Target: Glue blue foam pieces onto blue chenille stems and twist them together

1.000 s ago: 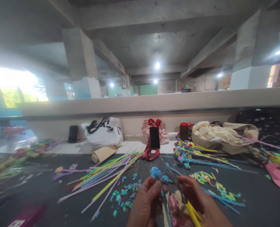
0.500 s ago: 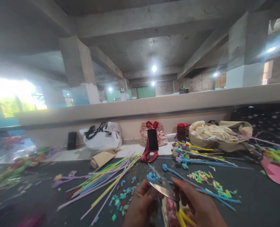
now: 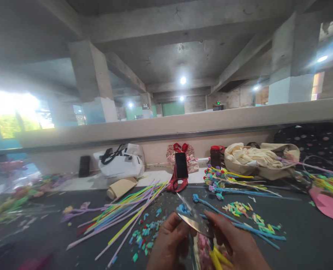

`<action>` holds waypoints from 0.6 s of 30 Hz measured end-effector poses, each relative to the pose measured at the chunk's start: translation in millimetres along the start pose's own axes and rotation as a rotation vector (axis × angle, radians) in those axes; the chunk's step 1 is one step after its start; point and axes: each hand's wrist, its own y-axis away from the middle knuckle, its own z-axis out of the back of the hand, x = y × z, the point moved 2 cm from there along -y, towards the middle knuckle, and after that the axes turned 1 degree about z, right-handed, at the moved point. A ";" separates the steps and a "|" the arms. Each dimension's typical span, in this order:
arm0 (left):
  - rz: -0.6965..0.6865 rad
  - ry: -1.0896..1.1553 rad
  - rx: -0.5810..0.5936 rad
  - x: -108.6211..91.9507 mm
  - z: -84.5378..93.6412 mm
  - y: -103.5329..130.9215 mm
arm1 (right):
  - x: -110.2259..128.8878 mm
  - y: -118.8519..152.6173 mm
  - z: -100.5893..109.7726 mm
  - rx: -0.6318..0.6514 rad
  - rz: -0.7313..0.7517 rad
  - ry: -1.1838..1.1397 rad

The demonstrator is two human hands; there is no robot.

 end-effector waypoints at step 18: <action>0.029 0.024 0.058 3.3 0.0 -2.4 | -10.7 5.5 -7.6 0.006 0.040 0.139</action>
